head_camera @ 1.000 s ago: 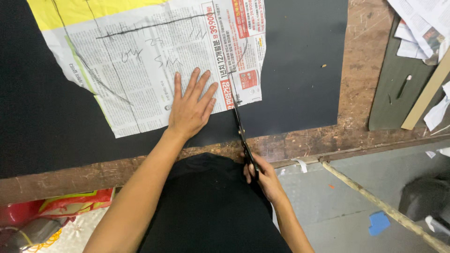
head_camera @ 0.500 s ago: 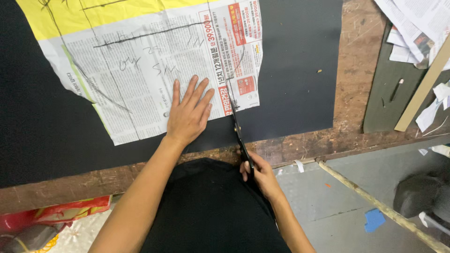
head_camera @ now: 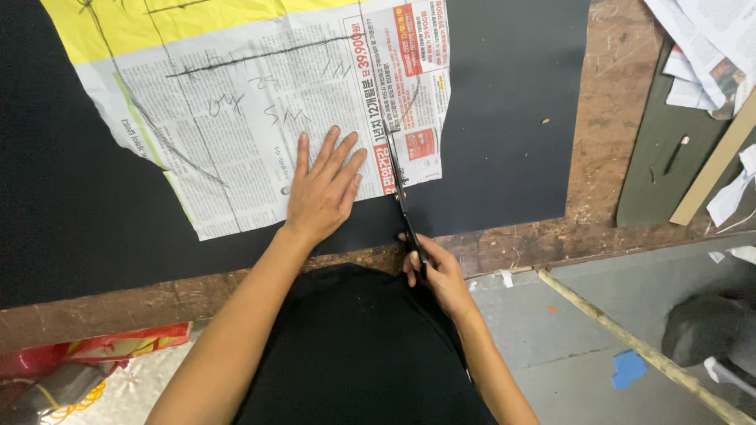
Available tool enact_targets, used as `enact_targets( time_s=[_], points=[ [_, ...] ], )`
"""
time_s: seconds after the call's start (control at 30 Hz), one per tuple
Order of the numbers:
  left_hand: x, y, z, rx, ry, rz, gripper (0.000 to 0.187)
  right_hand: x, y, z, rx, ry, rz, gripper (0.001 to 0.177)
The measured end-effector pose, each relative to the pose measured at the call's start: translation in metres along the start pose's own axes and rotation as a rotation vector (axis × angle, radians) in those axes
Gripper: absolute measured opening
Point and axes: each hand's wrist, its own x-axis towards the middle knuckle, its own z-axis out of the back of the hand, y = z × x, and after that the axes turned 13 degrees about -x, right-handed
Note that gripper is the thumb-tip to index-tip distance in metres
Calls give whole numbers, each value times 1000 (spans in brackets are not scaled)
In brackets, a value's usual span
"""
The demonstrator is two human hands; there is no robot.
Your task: The person uses scissors to cut along drawn lines on newspaper and yellow paper placed on a black work surface. They trim the newspaper into strips, then cut a yellow sheet into a curved shape, and finally mark lines on the yellow paper with a pencil.
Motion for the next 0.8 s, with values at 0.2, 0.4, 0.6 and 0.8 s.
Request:
enact_targets(
  time_s=[0.2, 0.4, 0.6, 0.8],
  points=[
    [3, 3, 1, -82, -25, 29, 39, 13, 16, 0, 30, 11, -23, 49],
    [52, 35, 11, 30, -144, 11, 39, 22, 25, 4, 5, 11, -48, 49],
    [100, 60, 25, 212, -67, 173, 54, 25, 31, 5, 47, 38, 25, 49],
    [106, 61, 25, 254, -33, 209, 59, 43, 45, 7, 24, 29, -1, 51]
  ],
)
